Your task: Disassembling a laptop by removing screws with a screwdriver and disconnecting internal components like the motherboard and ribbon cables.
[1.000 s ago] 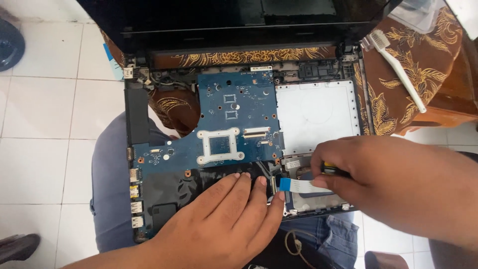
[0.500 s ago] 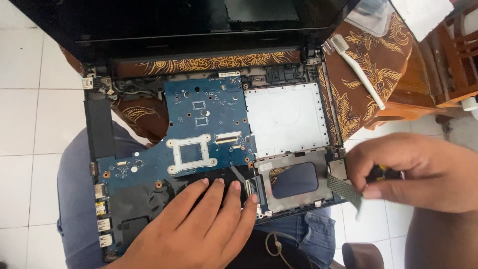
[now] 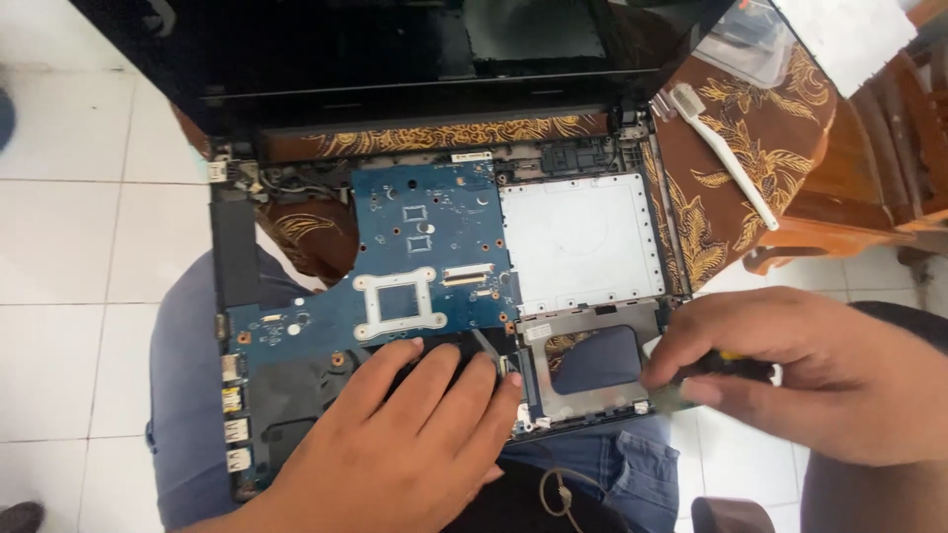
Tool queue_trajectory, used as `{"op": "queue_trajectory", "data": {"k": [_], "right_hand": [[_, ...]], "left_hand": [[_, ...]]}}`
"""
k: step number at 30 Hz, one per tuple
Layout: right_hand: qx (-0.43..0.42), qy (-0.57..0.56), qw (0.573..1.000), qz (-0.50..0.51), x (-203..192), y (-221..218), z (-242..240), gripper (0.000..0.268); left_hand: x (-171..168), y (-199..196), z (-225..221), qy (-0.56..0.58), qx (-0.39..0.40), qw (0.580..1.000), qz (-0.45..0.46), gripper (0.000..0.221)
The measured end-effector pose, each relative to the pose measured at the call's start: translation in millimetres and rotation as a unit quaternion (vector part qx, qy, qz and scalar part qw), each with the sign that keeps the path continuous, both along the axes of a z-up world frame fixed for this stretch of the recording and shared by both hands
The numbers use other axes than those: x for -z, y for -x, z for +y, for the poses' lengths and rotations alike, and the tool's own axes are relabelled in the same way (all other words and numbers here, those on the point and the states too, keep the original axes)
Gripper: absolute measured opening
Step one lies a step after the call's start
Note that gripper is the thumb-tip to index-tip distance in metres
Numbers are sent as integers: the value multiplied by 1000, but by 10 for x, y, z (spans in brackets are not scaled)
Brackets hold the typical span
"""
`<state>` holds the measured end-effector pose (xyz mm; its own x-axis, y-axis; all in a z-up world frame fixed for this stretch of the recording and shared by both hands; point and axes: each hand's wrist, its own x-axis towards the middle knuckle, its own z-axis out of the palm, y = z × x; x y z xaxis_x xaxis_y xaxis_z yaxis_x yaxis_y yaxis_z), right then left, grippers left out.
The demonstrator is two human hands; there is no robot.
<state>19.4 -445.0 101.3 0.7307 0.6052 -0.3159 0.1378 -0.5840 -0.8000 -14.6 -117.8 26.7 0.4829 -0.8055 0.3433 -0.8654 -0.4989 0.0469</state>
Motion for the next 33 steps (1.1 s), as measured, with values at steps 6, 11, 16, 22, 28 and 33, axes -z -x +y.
{"op": "queue_trajectory", "data": {"k": [6, 11, 16, 22, 28, 33], "right_hand": [[-26, 115, 993, 12, 27, -48, 260, 34], [-55, 278, 959, 2, 76, -43, 431, 35], [-88, 248, 965, -5, 66, -66, 543, 54], [-27, 299, 954, -6, 118, -31, 478, 72], [355, -67, 921, -142, -11, 273, 795, 52], [420, -48, 882, -209, 20, 421, 967, 23]], "left_hand": [[-127, -68, 22, -18, -5, 998, 58, 93], [-116, -173, 38, -27, -13, 993, 116, 106], [-154, -227, 17, 19, 27, 981, 192, 100], [-103, -128, 89, 29, 33, 989, 140, 89], [10, -31, 53, 96, -11, 990, 102, 31], [45, 6, -45, 109, -60, 990, 61, 23]]}}
